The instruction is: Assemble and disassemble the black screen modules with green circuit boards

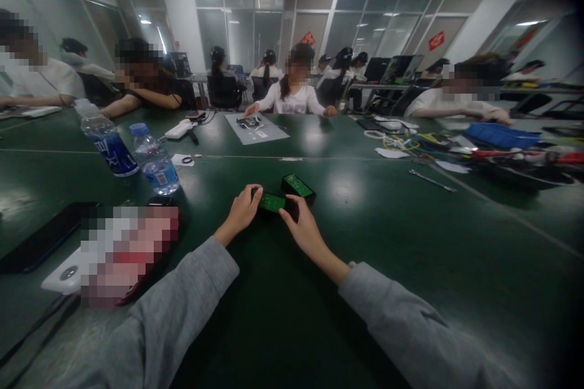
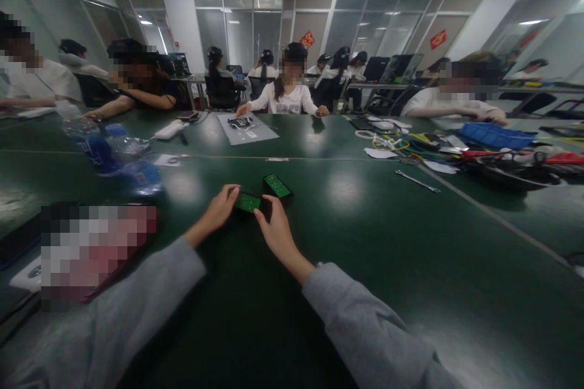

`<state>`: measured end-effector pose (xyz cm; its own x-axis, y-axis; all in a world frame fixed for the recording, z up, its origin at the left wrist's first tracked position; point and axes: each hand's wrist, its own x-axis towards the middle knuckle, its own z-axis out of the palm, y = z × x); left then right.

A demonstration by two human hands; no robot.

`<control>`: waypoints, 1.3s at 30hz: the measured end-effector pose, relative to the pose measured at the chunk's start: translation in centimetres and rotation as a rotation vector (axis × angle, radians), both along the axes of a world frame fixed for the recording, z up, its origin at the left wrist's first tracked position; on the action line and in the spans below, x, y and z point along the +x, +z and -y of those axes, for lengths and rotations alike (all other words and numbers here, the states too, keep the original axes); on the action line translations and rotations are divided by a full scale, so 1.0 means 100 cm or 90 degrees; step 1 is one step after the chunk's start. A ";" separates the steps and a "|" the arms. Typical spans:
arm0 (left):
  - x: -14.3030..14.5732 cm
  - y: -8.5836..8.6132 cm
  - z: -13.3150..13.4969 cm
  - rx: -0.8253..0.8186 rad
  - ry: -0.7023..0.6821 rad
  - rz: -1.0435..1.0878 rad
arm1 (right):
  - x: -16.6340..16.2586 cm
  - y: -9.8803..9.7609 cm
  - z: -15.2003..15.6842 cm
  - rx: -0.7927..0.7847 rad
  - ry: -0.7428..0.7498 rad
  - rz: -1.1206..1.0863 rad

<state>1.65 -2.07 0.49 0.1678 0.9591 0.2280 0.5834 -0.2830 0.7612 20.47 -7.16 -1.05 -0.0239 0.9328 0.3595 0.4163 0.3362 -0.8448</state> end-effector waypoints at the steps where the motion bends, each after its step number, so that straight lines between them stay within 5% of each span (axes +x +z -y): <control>1: 0.000 0.000 -0.001 -0.002 0.000 0.002 | 0.000 0.000 0.000 0.005 0.000 -0.001; 39: -0.002 -0.012 -0.011 0.039 0.016 0.134 | -0.003 0.006 0.003 0.035 0.027 0.002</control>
